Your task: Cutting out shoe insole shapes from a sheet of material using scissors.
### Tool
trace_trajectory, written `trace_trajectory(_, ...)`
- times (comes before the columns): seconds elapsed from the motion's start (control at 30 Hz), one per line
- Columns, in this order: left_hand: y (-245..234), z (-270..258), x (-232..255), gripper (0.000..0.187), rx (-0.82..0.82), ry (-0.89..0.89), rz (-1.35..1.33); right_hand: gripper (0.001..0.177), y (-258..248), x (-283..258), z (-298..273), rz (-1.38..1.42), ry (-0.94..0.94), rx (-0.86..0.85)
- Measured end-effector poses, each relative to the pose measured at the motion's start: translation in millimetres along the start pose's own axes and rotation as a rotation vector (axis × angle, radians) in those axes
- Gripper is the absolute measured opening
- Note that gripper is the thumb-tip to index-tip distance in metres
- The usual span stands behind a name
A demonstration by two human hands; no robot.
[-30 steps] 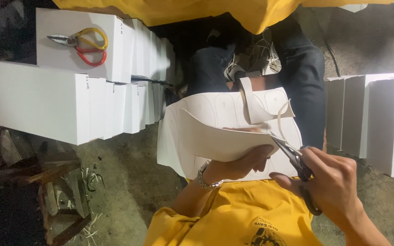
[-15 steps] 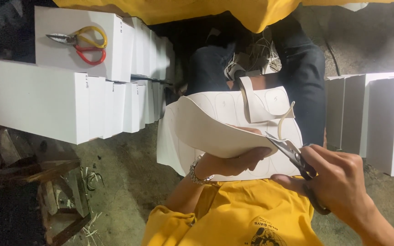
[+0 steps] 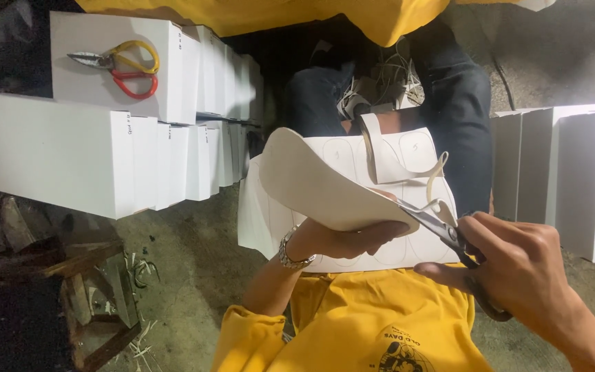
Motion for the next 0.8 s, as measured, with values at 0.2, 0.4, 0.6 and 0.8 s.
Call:
trace_trajectory(0.2, -9, 2, 4, 0.046, 0.069, 0.104, 0.376, 0.065, 3, 7, -9, 0.076, -0.052, 0.039)
trace_trajectory(0.4, -7, -4, 29, 0.04, 0.187, 0.123, 0.288, 0.041, 14, 26, -3, 0.305, 0.294, 0.044)
trace_trajectory(0.6, -25, 13, 6, 0.04, 0.306, 0.091, 0.322, 0.008, 49, 18, 25, 0.811, 0.427, 0.184)
trace_trajectory(0.8, -42, 8, 38, 0.042, 0.466, 0.67, 0.058, 0.029, 95, 31, 20, 0.961, 0.777, -0.131)
Point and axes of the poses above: each hand's wrist, its own z-axis towards the middle knuckle, its own y-axis out of the palm, x = y × z, the point moved 6 cm from there along z, towards the middle knuckle, and after that the axes turned 1 degree about -y, right-handed, at the moved point
